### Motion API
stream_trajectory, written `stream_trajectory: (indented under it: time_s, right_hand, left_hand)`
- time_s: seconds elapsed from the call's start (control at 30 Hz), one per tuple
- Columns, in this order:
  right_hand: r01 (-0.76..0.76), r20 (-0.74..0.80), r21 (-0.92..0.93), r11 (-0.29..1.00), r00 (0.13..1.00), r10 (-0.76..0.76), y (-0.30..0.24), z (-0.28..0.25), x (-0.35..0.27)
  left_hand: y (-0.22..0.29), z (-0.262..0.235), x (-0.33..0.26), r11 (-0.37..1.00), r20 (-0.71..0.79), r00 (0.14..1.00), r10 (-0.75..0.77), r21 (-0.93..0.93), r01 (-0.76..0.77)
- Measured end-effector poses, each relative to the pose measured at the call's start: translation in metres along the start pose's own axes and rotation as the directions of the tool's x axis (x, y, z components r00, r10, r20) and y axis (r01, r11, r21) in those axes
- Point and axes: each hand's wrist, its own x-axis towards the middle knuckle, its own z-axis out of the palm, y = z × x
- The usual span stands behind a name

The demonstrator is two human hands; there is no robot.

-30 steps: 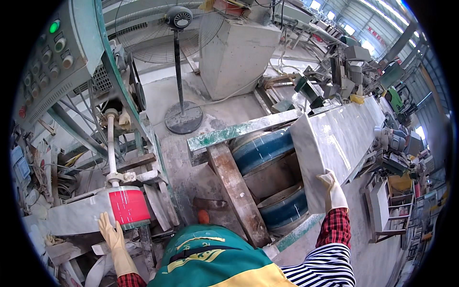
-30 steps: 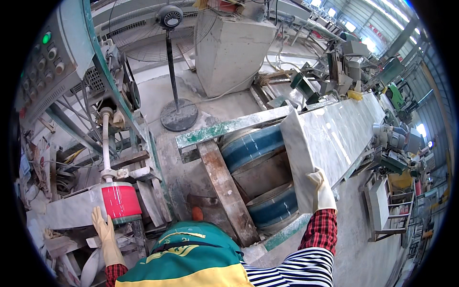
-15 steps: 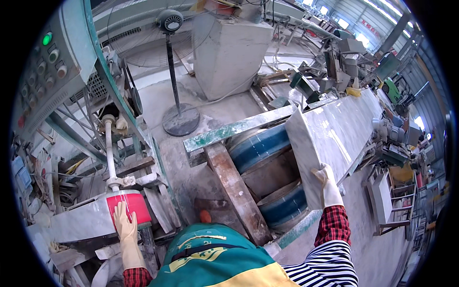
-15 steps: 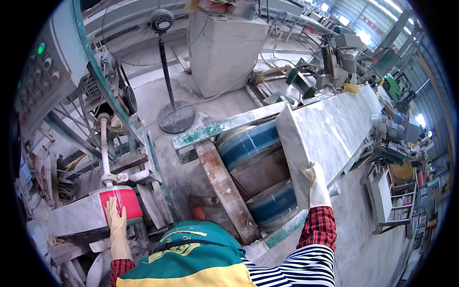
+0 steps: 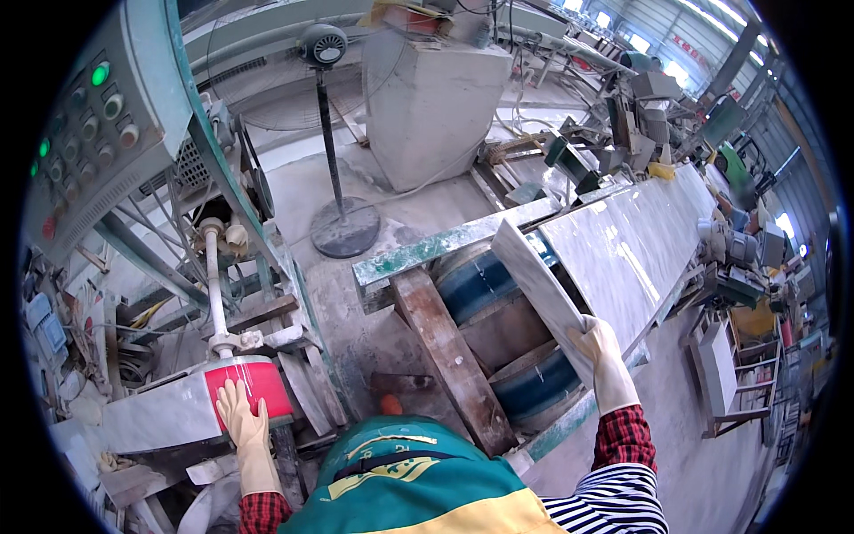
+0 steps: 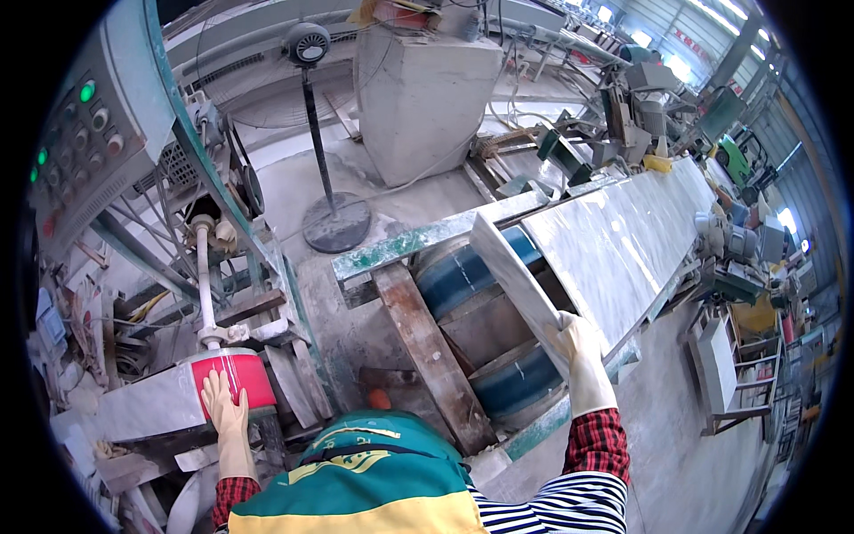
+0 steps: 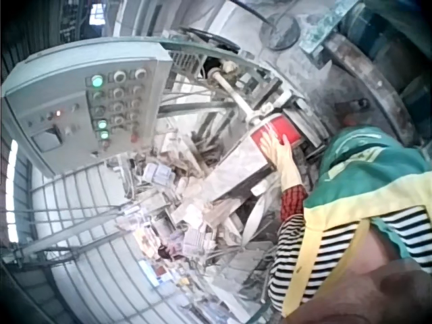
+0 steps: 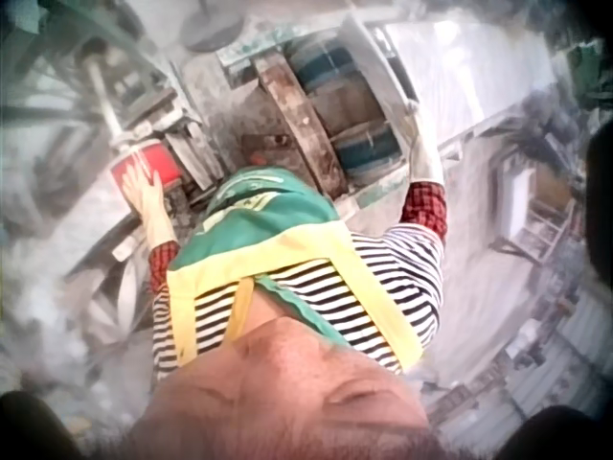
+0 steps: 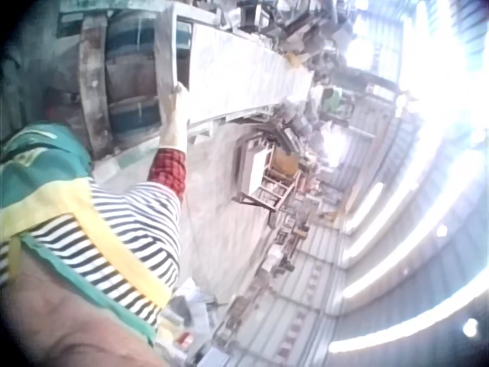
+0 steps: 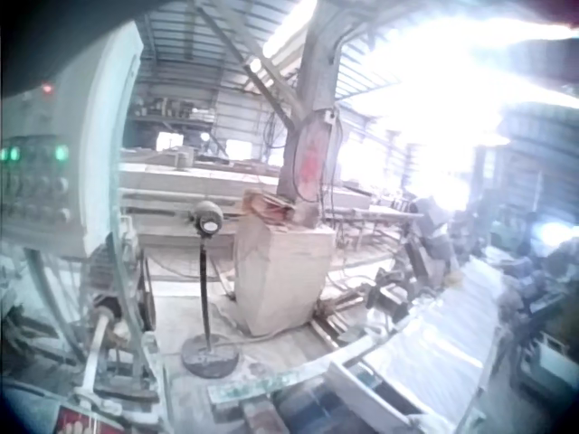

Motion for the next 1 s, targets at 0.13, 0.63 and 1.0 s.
stream_trajectory:
  time_s: [0.13,0.63,1.0]
  right_hand:
    - [-0.016,0.006,-0.016,1.000,1.000,0.016,-0.005,-0.003,0.001]
    - [-0.079,0.104,0.169,0.982,0.993,0.062,0.041,0.007,0.036]
    - [-0.100,0.122,0.171,0.980,0.989,0.080,0.006,-0.012,0.017]
  left_hand:
    - [-0.002,0.001,0.002,0.999,0.007,1.000,-0.024,0.024,0.024]
    - [-0.009,0.005,0.002,0.993,0.022,0.995,-0.098,0.061,0.096]
    - [-0.005,-0.004,0.001,0.984,0.006,0.988,-0.154,0.087,0.153]
